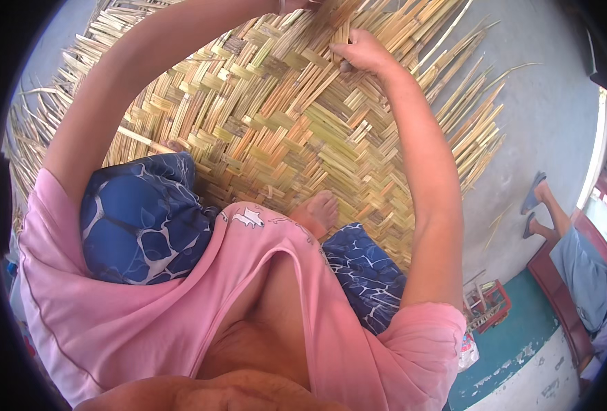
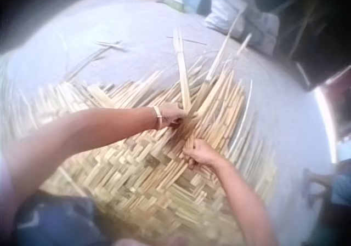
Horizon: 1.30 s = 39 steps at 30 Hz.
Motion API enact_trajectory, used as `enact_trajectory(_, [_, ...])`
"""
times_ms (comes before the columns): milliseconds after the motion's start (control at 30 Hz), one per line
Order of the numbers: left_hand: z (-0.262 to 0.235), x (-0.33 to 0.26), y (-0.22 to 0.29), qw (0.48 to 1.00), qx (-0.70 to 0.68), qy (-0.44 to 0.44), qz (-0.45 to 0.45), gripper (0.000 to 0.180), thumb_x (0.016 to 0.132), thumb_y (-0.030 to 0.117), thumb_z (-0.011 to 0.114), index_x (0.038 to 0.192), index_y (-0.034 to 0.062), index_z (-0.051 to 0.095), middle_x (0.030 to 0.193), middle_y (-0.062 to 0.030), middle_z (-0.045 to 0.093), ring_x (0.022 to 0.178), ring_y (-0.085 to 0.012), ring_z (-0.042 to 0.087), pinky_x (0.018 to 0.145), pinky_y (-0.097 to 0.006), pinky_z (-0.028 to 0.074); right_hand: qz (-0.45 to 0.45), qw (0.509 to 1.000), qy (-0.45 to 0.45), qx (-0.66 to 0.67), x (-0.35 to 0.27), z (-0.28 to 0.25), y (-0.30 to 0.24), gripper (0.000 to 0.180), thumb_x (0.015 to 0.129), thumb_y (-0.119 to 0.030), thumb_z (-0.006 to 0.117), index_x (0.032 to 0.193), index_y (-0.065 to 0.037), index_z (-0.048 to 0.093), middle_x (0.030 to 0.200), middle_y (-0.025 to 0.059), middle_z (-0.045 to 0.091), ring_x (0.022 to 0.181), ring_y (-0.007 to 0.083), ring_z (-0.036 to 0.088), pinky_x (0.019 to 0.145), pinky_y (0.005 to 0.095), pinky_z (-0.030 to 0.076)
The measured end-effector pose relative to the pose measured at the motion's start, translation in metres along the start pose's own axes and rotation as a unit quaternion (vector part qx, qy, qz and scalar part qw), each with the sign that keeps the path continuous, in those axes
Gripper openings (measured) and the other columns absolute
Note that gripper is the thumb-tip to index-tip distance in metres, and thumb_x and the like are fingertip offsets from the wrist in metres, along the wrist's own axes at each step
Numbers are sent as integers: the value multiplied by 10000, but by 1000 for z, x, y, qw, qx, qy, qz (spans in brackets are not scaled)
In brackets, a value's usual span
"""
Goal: The person sits on the floor and weaves a mat using dried palm leaves. They interlace the leaves by hand, creating a patterned mat.
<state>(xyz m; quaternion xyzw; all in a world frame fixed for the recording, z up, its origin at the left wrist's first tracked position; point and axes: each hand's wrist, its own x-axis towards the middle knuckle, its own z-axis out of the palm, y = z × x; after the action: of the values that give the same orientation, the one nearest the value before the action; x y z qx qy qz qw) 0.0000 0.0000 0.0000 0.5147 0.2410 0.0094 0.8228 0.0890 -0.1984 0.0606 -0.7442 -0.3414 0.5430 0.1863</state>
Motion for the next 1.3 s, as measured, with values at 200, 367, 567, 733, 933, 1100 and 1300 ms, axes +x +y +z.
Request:
enact_trajectory(200, [-35, -63, -9, 992, -114, 51, -24, 115, 910, 108, 739, 989, 56, 672, 865, -124, 736, 689, -223, 705, 549, -369, 555, -37, 999, 8, -1, 11, 3, 11, 386, 930, -280, 725, 1162, 22, 656, 888, 63, 713, 666, 122, 656, 627, 299, 552])
enact_trajectory(367, [-19, -132, -15, 978, -109, 173, -33, 130, 928, 98, 722, 1031, 30, 680, 904, -124, 744, 756, -228, 727, 597, -368, 575, -48, 990, 117, -57, -1, 22, 9, 399, 930, -286, 717, 1190, 6, 640, 929, 114, 727, 753, 192, 704, 668, 342, 572])
enact_trajectory(567, [-32, -122, -44, 954, -50, 296, -24, 166, 940, 164, 739, 1032, 42, 676, 819, -118, 729, 645, -197, 706, 482, -312, 516, -185, 863, 310, -354, -15, 59, 8, 321, 937, -262, 665, 1189, -70, 618, 1108, 151, 652, 904, 357, 689, 730, 452, 591])
enact_trajectory(733, [-1, -133, -15, 954, -4, 296, -52, 176, 961, 189, 713, 1015, 27, 675, 785, -121, 728, 555, -194, 674, 418, -289, 463, -241, 798, 312, -456, -25, 66, 21, 311, 860, -85, 641, 1166, -41, 607, 1055, 135, 618, 899, 300, 702, 699, 418, 597])
enact_trajectory(933, [-21, -123, -36, 956, -5, 294, -7, 196, 976, 188, 685, 1060, 15, 647, 738, -108, 700, 515, -215, 636, 440, -308, 485, -285, 753, 241, -543, -19, 60, 8, 134, 811, -61, 649, 937, -23, 620, 992, 132, 638, 842, 269, 710, 660, 391, 598])
enact_trajectory(1100, [-66, -138, -11, 924, -271, 268, -4, 186, 1001, 225, 655, 1049, 47, 634, 834, -103, 675, 700, -242, 669, 654, -340, 585, -264, 801, 262, -469, -23, 51, -30, 122, 848, -136, 666, 881, -31, 614, 917, 107, 648, 788, 291, 704, 665, 420, 603])
enact_trajectory(1300, [-134, -143, -12, 951, -248, 186, 2, 306, 1048, 397, 546, 1080, 110, 647, 1032, -85, 690, 926, -253, 650, 877, -432, 541, -254, 876, 267, -312, 22, 66, -59, 411, 940, -383, 669, 1161, -36, 661, 1132, 183, 685, 1029, 356, 677, 867, 485, 548])
